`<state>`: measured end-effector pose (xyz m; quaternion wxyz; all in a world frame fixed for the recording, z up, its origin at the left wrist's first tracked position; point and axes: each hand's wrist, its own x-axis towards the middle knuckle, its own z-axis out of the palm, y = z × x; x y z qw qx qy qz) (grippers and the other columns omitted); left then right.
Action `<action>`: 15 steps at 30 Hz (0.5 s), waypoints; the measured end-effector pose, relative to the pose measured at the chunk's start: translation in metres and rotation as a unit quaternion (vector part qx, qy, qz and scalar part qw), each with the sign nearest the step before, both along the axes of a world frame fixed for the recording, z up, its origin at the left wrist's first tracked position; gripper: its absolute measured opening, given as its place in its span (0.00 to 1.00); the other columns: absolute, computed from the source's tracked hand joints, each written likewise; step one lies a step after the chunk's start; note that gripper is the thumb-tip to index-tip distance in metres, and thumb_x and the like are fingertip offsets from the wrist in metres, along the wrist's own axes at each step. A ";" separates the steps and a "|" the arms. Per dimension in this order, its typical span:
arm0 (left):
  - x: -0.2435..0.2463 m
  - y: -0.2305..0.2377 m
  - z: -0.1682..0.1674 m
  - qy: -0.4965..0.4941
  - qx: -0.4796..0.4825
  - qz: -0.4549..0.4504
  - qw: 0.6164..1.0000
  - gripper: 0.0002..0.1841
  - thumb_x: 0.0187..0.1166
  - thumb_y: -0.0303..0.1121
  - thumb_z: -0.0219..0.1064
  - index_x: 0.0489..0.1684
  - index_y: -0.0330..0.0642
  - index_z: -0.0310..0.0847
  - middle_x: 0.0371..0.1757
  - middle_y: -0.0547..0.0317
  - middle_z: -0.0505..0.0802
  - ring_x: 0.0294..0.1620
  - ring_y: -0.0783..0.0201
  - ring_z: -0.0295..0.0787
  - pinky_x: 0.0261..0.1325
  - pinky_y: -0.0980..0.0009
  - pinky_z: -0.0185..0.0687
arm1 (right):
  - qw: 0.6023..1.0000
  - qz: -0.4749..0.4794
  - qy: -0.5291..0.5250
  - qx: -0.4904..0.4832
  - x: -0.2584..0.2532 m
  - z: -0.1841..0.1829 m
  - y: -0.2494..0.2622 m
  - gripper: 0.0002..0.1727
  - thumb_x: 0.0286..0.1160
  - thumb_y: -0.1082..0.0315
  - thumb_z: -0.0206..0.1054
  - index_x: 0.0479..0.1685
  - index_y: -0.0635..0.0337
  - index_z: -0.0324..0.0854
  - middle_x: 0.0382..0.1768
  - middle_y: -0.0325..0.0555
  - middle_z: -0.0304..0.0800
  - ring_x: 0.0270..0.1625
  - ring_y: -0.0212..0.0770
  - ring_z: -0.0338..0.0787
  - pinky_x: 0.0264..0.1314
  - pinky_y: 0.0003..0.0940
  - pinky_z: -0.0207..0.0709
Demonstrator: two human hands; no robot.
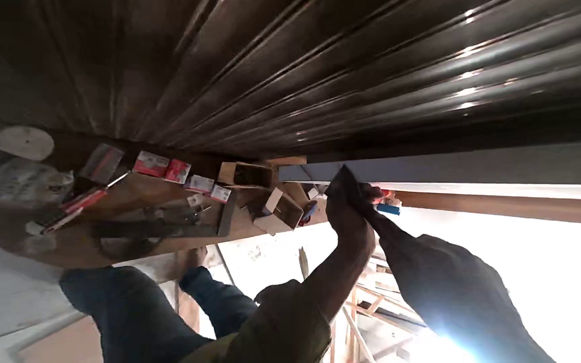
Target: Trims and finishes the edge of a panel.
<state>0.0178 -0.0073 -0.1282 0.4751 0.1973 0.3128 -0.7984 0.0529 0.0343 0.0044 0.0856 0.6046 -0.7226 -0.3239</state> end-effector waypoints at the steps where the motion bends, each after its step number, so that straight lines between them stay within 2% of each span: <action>1: 0.003 0.004 -0.002 -0.001 -0.017 -0.001 1.000 0.21 0.96 0.44 0.35 0.56 0.43 0.73 0.34 0.59 0.92 0.35 0.62 0.94 0.46 0.65 0.92 | 1.000 0.004 0.006 -0.001 0.002 -0.003 0.001 0.22 0.85 0.51 0.54 0.72 0.24 0.85 0.19 0.42 0.83 0.18 0.49 0.84 0.15 0.47 0.70; 3: 0.001 -0.011 -0.018 -0.016 -0.017 0.002 1.000 0.22 0.96 0.44 0.35 0.53 0.40 0.74 0.30 0.58 0.93 0.32 0.61 0.94 0.43 0.65 0.93 | 0.998 0.051 0.006 -0.027 -0.005 -0.024 -0.008 0.22 0.81 0.53 0.55 0.67 0.29 0.89 0.15 0.42 0.79 0.14 0.48 0.81 0.12 0.46 0.68; 5: 0.000 -0.007 -0.023 -0.018 0.003 -0.013 1.000 0.21 0.97 0.43 0.35 0.51 0.41 0.73 0.27 0.58 0.90 0.29 0.61 0.93 0.40 0.65 0.92 | 0.999 0.042 0.004 -0.013 -0.006 -0.027 -0.005 0.23 0.80 0.54 0.55 0.68 0.28 0.89 0.14 0.40 0.77 0.13 0.47 0.80 0.11 0.44 0.66; 7: 0.000 0.001 -0.025 -0.014 -0.019 -0.007 1.000 0.22 0.96 0.44 0.35 0.54 0.41 0.73 0.31 0.58 0.92 0.34 0.61 0.94 0.45 0.64 0.92 | 1.000 -0.014 -0.001 0.022 0.003 -0.020 -0.004 0.22 0.85 0.52 0.55 0.72 0.28 0.86 0.19 0.43 0.83 0.18 0.50 0.84 0.15 0.48 0.71; 8: 0.001 -0.001 -0.026 -0.010 -0.033 0.002 0.999 0.22 0.96 0.44 0.34 0.55 0.41 0.74 0.34 0.58 0.92 0.37 0.62 0.94 0.48 0.63 0.92 | 1.000 -0.018 -0.008 0.022 0.007 -0.021 -0.010 0.21 0.86 0.53 0.55 0.70 0.30 0.87 0.20 0.45 0.84 0.18 0.51 0.85 0.16 0.49 0.71; 11: 0.004 -0.006 -0.035 -0.023 -0.008 -0.012 1.000 0.21 0.96 0.42 0.35 0.51 0.40 0.73 0.29 0.56 0.92 0.33 0.60 0.94 0.43 0.64 0.92 | 0.999 0.037 0.000 -0.004 -0.001 -0.037 -0.009 0.22 0.80 0.52 0.54 0.65 0.29 0.90 0.14 0.40 0.79 0.14 0.47 0.80 0.11 0.44 0.65; 13: 0.002 -0.004 -0.033 -0.023 -0.007 -0.014 1.000 0.21 0.96 0.43 0.36 0.50 0.42 0.74 0.29 0.57 0.91 0.32 0.60 0.94 0.43 0.64 0.92 | 1.000 0.009 -0.004 0.013 -0.004 -0.032 -0.007 0.22 0.83 0.52 0.54 0.68 0.28 0.88 0.19 0.41 0.83 0.16 0.47 0.83 0.13 0.45 0.69; 15: 0.003 -0.002 -0.037 -0.017 -0.018 -0.007 1.000 0.21 0.96 0.44 0.36 0.56 0.43 0.74 0.34 0.58 0.92 0.36 0.61 0.94 0.46 0.64 0.92 | 1.000 -0.018 0.001 0.023 0.001 -0.036 -0.011 0.20 0.86 0.50 0.55 0.67 0.27 0.88 0.22 0.42 0.85 0.20 0.49 0.86 0.17 0.48 0.72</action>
